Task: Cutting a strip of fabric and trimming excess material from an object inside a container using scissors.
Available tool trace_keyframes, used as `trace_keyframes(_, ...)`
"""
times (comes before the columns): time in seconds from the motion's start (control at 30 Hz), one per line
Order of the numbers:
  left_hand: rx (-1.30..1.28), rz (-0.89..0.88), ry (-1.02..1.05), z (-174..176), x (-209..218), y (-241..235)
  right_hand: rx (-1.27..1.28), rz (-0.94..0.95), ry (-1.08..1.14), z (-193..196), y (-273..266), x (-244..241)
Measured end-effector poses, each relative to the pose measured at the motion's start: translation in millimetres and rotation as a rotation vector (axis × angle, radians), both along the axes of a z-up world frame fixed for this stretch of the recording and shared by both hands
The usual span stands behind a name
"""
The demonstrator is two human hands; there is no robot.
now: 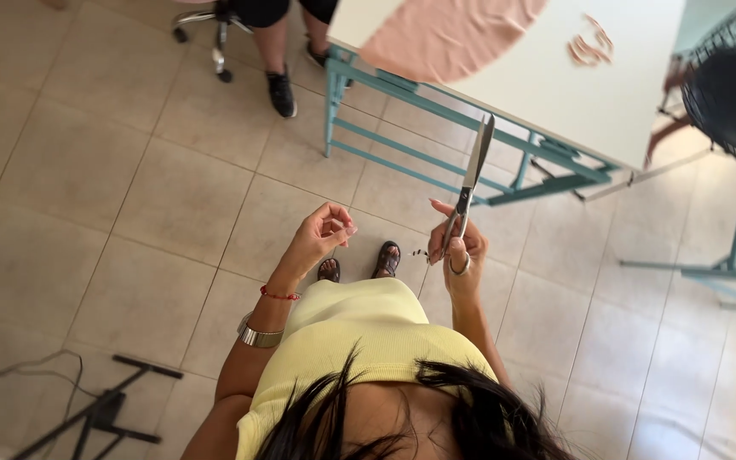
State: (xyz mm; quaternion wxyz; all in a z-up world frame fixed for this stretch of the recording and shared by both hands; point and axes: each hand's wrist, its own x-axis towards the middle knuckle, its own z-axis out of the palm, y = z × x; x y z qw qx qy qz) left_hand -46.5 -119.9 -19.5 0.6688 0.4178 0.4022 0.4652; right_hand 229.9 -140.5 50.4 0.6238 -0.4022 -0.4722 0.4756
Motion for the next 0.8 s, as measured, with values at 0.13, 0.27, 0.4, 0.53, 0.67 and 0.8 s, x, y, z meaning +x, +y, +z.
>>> trace_keyframes(0.13,0.015,0.088,0.006,-3,-17,-15,-0.022,0.131,-0.007,8,3,-14)
trace_keyframes(0.27,-0.005,0.188,-0.014,2,-35,-26,-0.055,0.303,-0.019,15,18,-30)
trace_keyframes(0.4,-0.067,0.335,0.035,5,-48,-41,-0.111,0.564,-0.015,5,42,-33)
trace_keyframes(0.53,-0.12,0.463,0.021,-14,-54,-50,-0.126,0.694,-0.01,27,70,-64)
trace_keyframes(0.67,-0.163,0.53,-0.035,-27,-59,-71,-0.13,0.769,0.01,30,86,-107)
trace_keyframes(0.8,-0.184,0.558,-0.026,-47,-94,-84,-0.182,0.885,0.088,23,97,-166)
